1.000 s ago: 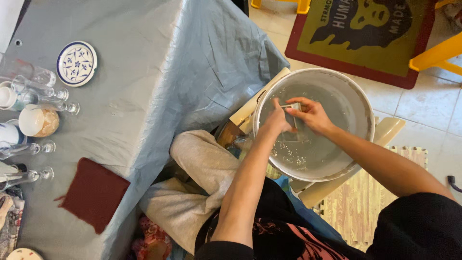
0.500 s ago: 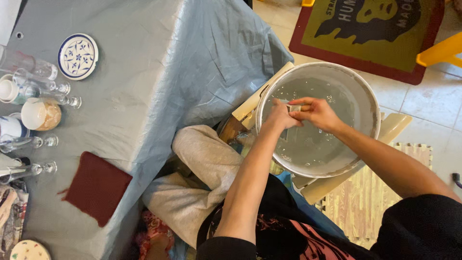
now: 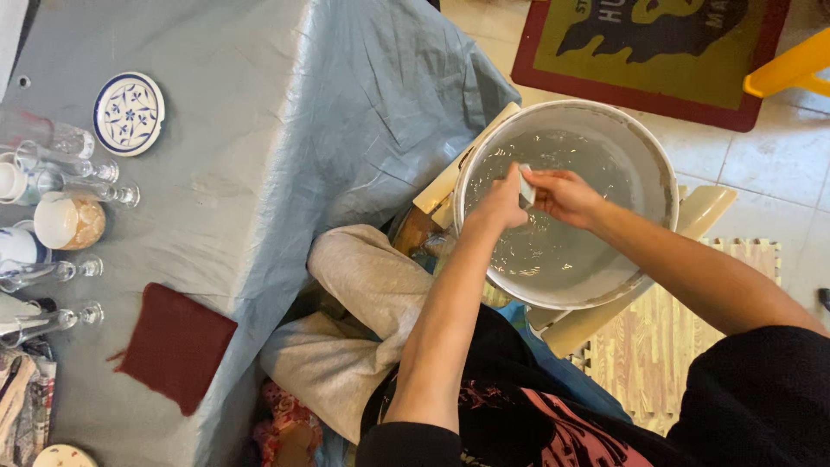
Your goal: The person wipes a small glass with a maroon cloth, dips their hands in a bucket of water, and wipes a small ceramic dish with the cloth. They place the dish on a white shelf, handle cups and glasses on the table, and rinse their hands in the bucket.
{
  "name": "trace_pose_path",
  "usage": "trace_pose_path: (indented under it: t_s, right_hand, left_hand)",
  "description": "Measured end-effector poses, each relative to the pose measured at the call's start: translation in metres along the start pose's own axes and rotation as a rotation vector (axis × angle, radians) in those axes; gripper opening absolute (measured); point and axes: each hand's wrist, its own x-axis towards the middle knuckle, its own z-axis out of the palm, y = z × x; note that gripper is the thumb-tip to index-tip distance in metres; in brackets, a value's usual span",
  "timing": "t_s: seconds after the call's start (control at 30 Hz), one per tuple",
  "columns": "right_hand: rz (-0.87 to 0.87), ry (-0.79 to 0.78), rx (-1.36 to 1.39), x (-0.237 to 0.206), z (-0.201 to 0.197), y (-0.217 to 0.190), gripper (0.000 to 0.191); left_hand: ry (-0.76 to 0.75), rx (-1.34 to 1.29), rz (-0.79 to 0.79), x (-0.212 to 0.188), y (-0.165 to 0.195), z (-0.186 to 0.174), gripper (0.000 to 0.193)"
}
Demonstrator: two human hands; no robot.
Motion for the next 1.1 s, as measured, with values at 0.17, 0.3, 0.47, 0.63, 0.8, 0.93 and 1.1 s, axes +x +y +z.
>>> trace_pose_path:
  t_s: [0.17, 0.3, 0.47, 0.63, 0.8, 0.93, 1.1]
  right_hand:
    - [-0.021, 0.17, 0.005, 0.005, -0.004, 0.003, 0.042]
    - [-0.011, 0.113, 0.056, 0.0, -0.003, -0.005, 0.031]
    - [-0.038, 0.098, 0.06, -0.006, -0.002, -0.013, 0.018]
    - [-0.06, 0.12, -0.152, 0.002, -0.006, 0.0, 0.022]
    - [-0.057, 0.142, -0.123, 0.0, 0.002, -0.004, 0.034]
    - [0.029, 0.247, -0.127, -0.014, 0.01, -0.029, 0.049]
    - [0.054, 0.318, -0.132, -0.026, 0.007, -0.037, 0.04]
  left_hand:
    - [0.088, -0.049, 0.021, 0.001, 0.0, 0.0, 0.071]
    - [0.181, 0.0, -0.072, 0.002, 0.001, 0.0, 0.052]
    - [0.183, 0.167, -0.046, 0.0, 0.004, -0.006, 0.043]
    - [0.135, 0.258, 0.003, -0.009, 0.008, -0.011, 0.047]
    - [0.214, 0.235, 0.072, -0.008, 0.011, -0.01, 0.038]
    - [0.366, 0.32, 0.275, -0.004, 0.013, -0.004, 0.026]
    - [0.522, 0.488, 0.569, -0.018, 0.021, -0.002, 0.018]
